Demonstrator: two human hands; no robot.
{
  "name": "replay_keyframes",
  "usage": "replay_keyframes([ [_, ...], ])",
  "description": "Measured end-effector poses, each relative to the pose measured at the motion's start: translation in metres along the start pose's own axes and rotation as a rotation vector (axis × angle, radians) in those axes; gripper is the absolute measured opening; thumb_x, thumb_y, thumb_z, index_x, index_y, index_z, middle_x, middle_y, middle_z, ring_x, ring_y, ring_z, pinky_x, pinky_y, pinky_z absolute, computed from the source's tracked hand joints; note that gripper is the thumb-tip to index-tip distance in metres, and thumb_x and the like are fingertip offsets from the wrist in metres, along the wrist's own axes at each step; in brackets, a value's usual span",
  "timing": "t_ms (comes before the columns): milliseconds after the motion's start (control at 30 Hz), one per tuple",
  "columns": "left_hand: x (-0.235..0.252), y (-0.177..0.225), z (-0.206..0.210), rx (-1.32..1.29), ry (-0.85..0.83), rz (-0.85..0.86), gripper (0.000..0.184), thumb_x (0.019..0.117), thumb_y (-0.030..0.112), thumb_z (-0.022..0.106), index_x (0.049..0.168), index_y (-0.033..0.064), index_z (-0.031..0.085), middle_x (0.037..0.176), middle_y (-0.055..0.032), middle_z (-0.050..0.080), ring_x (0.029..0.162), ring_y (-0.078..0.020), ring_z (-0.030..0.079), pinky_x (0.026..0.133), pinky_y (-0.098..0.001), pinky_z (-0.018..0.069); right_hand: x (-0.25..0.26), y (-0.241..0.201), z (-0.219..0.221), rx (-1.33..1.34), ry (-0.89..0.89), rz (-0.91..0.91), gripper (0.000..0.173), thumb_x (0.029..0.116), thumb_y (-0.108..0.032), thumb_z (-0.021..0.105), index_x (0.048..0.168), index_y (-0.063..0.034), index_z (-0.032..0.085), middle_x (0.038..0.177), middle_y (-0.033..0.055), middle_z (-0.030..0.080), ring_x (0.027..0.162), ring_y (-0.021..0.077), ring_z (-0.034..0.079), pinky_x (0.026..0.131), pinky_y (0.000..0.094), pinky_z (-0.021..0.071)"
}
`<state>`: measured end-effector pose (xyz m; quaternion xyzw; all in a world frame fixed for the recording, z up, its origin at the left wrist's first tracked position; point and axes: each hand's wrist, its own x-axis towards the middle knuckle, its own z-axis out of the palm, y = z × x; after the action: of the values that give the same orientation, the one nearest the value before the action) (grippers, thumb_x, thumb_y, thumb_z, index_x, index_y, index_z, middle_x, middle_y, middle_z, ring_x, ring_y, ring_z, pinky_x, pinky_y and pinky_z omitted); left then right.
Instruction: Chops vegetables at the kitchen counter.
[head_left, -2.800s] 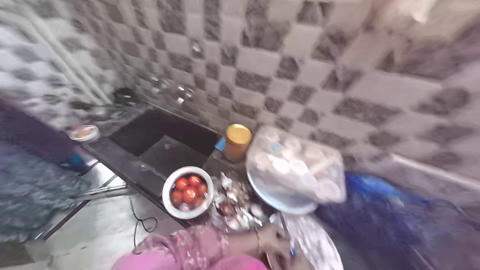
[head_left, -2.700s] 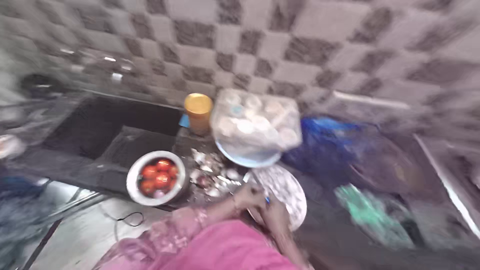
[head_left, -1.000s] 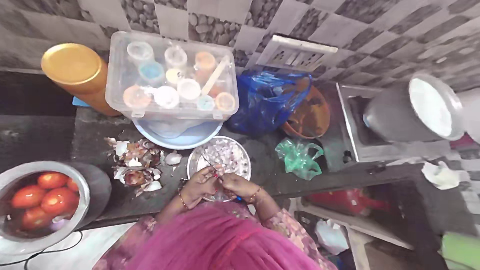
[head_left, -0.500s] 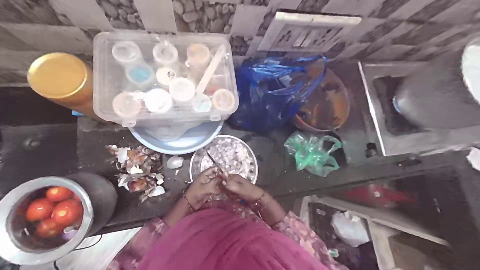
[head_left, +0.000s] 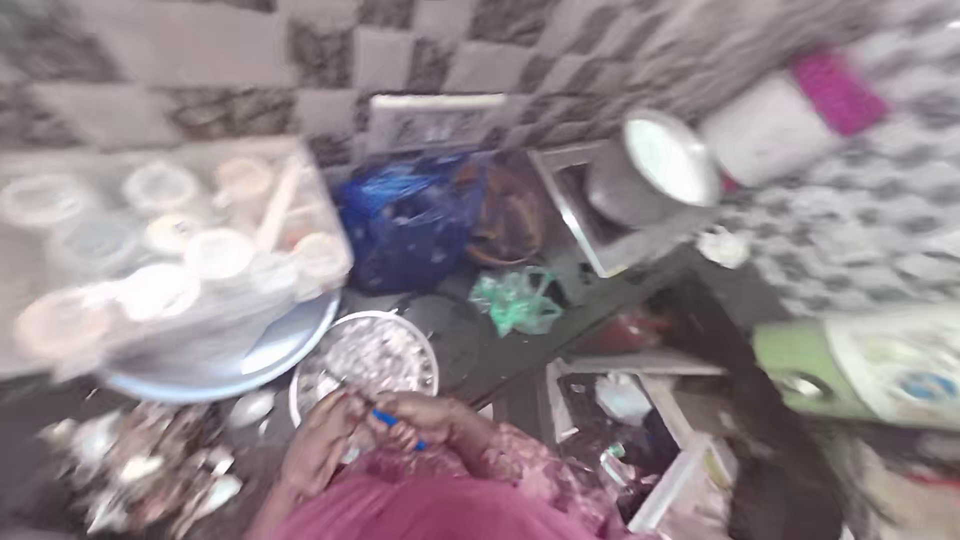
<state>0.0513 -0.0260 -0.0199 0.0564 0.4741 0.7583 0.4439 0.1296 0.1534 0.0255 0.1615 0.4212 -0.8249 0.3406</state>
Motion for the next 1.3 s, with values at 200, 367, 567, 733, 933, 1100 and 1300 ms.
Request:
replay_keyframes([
  [200,-0.002,-0.002,-0.006,-0.019,0.058,-0.088,0.029,0.1021,0.008,0.036,0.104,0.0156,0.064,0.082,0.0067,0.073,0.072,-0.0037,0.069,0.069,-0.0222,0.0592,-0.011,-0.009,0.023,-0.454,0.230,-0.175,0.028,0.1075,-0.025,0.039,0.089,-0.0089,0.053,0.063,-0.0038,0.041,0.049,0.0064,0.039,0.047,0.0238,0.0360],
  [367,-0.006,0.005,0.004,-0.088,0.026,-0.181,0.038,0.1083,0.014,0.025,0.106,0.0117,0.063,0.090,0.0022,0.076,0.082,-0.0067,0.072,0.079,-0.0238,0.0601,-0.038,-0.024,0.036,-0.847,0.649,-0.237,0.032,0.1024,-0.023,0.052,0.110,0.0066,0.061,0.095,0.0237,0.065,0.090,0.0359,0.065,0.080,0.0562,0.0501],
  [567,-0.013,0.006,0.008,0.010,-0.077,-0.092,0.034,0.1019,0.005,0.033,0.126,0.0022,0.057,0.104,-0.0002,0.074,0.093,-0.0084,0.071,0.085,-0.0257,0.0590,-0.048,-0.006,0.041,-0.769,0.902,-0.342,0.033,0.0988,-0.022,0.058,0.121,0.0020,0.062,0.095,0.0207,0.067,0.086,0.0324,0.067,0.078,0.0523,0.0532],
  [733,-0.025,0.023,0.030,-0.354,-0.005,-0.091,0.029,0.1053,0.007,0.037,0.123,0.0010,0.060,0.109,-0.0108,0.075,0.095,-0.0182,0.075,0.085,-0.0292,0.0624,-0.052,0.014,0.045,-0.616,1.020,-0.545,0.025,0.0943,-0.016,0.061,0.110,0.0030,0.065,0.087,0.0125,0.068,0.075,0.0186,0.065,0.072,0.0389,0.0547],
  [933,-0.041,0.039,0.040,-0.649,-0.013,-0.116,0.034,0.1081,0.010,0.027,0.125,-0.0057,0.052,0.117,-0.0214,0.069,0.106,-0.0288,0.072,0.091,-0.0368,0.0605,-0.060,0.023,0.063,-0.550,1.083,-0.728,0.018,0.0940,-0.010,0.058,0.103,0.0037,0.064,0.079,0.0005,0.060,0.064,0.0005,0.054,0.062,0.0195,0.0494],
  [1100,-0.054,0.037,0.031,-0.632,-0.052,-0.119,0.041,0.1094,0.013,0.022,0.128,-0.0053,0.053,0.120,-0.0217,0.069,0.108,-0.0294,0.072,0.093,-0.0358,0.0596,-0.057,0.025,0.081,-0.770,1.046,-0.685,0.022,0.0912,-0.018,0.062,0.104,-0.0011,0.069,0.078,0.0000,0.063,0.063,0.0021,0.055,0.060,0.0218,0.0491],
  [1300,-0.069,0.042,0.017,-0.619,-0.126,-0.123,0.036,0.1084,0.011,0.027,0.127,-0.0045,0.055,0.110,-0.0166,0.071,0.098,-0.0233,0.073,0.091,-0.0339,0.0597,-0.037,0.016,0.105,-1.199,0.925,-0.551,0.043,0.0919,-0.028,0.066,0.127,-0.0024,0.068,0.112,0.0171,0.069,0.097,0.0271,0.067,0.086,0.0441,0.0550],
])
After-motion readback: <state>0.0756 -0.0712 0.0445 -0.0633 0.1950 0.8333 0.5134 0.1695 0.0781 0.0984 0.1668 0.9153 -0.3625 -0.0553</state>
